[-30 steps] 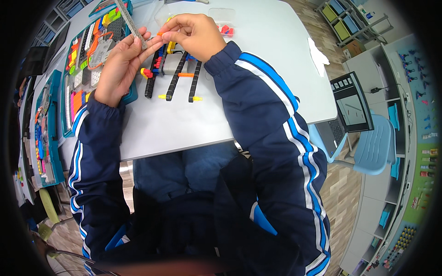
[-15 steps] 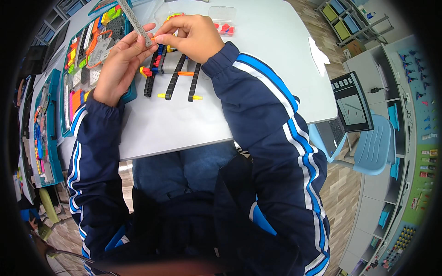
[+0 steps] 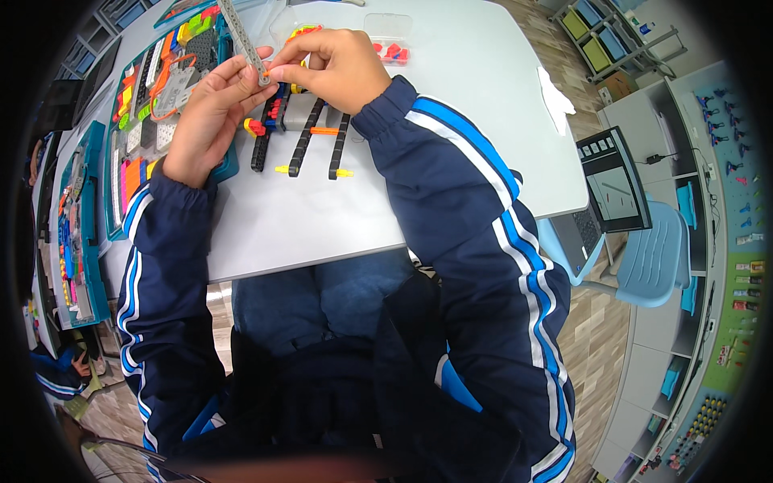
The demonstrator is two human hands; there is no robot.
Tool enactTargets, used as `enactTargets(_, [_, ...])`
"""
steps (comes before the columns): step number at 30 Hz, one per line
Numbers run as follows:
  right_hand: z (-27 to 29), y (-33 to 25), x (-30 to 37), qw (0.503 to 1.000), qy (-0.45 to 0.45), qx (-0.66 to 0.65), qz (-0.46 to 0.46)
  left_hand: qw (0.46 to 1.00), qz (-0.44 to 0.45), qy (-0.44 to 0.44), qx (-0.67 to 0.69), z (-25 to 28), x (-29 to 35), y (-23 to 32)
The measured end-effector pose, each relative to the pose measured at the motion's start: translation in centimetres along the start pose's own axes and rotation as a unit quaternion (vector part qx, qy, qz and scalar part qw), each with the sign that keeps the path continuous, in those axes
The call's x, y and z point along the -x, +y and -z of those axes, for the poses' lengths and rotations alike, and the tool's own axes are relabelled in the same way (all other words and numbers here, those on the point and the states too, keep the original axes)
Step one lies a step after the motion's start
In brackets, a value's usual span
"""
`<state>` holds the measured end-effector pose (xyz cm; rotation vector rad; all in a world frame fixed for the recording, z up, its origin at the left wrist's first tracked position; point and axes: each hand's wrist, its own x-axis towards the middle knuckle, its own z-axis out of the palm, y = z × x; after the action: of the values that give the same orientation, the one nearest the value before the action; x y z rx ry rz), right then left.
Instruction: The person assembles a small structure using colorful plastic building blocks. They connect beams and connectors by hand, occasionally referencing a laptop screen, and place completed sub-assemblies on the table.
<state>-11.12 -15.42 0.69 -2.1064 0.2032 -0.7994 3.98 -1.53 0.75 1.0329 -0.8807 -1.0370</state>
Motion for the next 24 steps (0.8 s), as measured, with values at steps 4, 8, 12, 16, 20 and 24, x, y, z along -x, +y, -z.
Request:
enactTargets(4, [-0.03, 0.31, -0.08, 1.000, -0.001, -0.011, 0.006, 1.000, 0.005, -0.005, -0.007, 0.11, -0.06, -0.05])
enactTargets(8, [-0.35, 0.58, -0.44, 0.999, 0.006, -0.033, 0.037, 1.000, 0.011, -0.006, -0.013, 0.18, -0.10, -0.08])
enactTargets(12, [0.02, 0.29, -0.09, 1.000, 0.002, -0.014, 0.012, 1.000, 0.009, 0.000, -0.019, 0.26, -0.15, -0.23])
enactTargets(16, [0.02, -0.04, -0.06, 1.000, 0.001, -0.009, 0.009, 1.000, 0.011, -0.005, -0.018, 0.38, -0.24, -0.32])
enactTargets(20, [0.03, -0.09, -0.05, 1.000, 0.004, 0.007, 0.007, 1.000, 0.007, -0.008, -0.013, 0.28, -0.21, -0.27])
enactTargets(24, [-0.05, -0.31, -0.10, 1.000, 0.009, -0.009, 0.024, 1.000, 0.011, 0.012, -0.012, 0.20, 0.00, -0.23])
